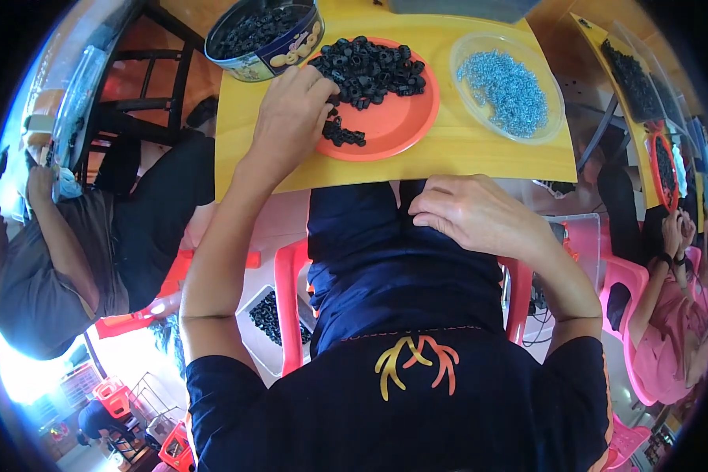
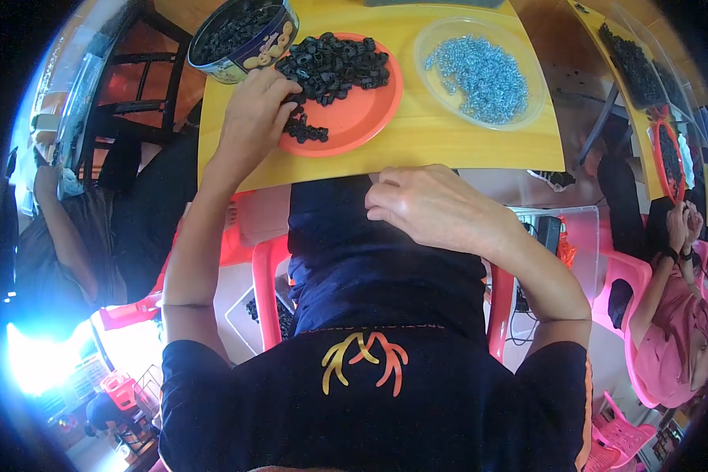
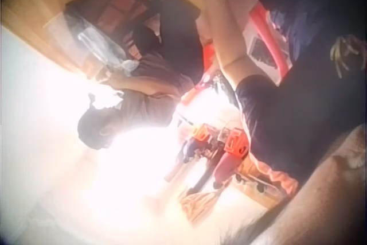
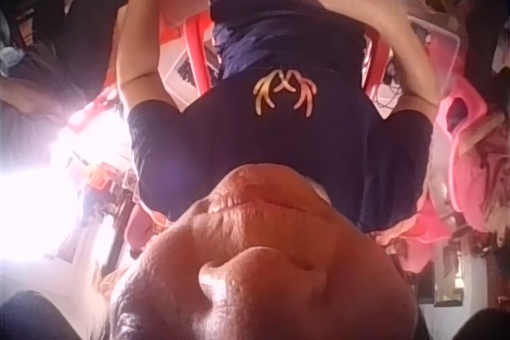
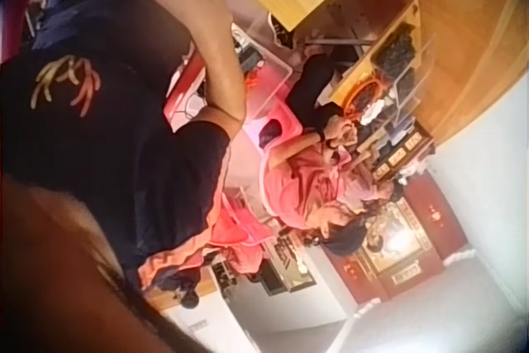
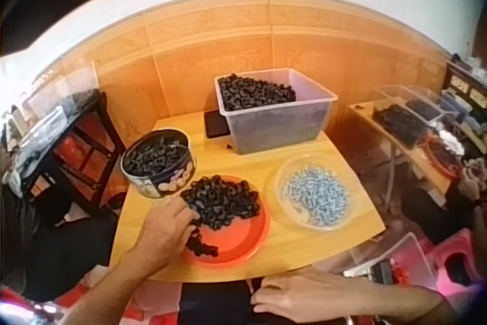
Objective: The person assembles cord locks by picking up black plastic pieces and small insert components from dishes and fitting the pieces together by hand.
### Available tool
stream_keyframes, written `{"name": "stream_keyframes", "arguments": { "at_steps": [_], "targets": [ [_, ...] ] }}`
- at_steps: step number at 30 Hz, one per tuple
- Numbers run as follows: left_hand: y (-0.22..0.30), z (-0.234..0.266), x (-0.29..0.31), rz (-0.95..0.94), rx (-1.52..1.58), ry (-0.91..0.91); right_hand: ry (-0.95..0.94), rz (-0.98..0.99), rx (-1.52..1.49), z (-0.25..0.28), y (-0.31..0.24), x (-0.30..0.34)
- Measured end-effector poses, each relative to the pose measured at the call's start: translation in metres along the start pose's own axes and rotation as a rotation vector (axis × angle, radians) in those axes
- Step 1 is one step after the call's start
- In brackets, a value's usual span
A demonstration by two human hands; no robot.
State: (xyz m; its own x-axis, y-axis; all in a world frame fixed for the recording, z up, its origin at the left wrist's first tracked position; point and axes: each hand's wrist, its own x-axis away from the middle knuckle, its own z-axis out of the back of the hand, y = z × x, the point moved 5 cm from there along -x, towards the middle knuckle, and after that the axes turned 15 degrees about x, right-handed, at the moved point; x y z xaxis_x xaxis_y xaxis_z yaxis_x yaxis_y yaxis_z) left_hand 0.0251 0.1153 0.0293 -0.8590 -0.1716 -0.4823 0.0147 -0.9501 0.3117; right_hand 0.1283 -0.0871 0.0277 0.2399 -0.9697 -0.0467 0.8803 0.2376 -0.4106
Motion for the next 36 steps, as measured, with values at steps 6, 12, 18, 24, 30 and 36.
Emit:
{"name": "stream_keyframes", "arguments": {
  "at_steps": [6,12,18,24,30,36],
  "targets": [
    [-0.001,-0.004,-0.002,0.010,-0.030,-0.018,0.151,-0.089,0.061,0.026,0.028,0.006],
    [0.000,-0.002,-0.008,-0.022,-0.084,-0.024,0.383,-0.500,0.291,0.079,0.097,0.026],
    [0.001,0.000,-0.014,-0.057,0.033,0.015,0.311,-0.446,0.555,0.065,0.119,0.014],
    [0.006,0.005,-0.012,0.194,0.407,0.109,0.188,-0.541,0.732,0.054,0.124,-0.007],
    [0.019,-0.009,-0.003,0.490,1.096,0.199,0.171,-0.457,0.701,0.052,0.127,-0.009],
    [0.034,-0.018,0.003,0.648,1.250,0.109,0.255,-0.369,0.638,0.056,0.132,-0.004]
  ]
}}
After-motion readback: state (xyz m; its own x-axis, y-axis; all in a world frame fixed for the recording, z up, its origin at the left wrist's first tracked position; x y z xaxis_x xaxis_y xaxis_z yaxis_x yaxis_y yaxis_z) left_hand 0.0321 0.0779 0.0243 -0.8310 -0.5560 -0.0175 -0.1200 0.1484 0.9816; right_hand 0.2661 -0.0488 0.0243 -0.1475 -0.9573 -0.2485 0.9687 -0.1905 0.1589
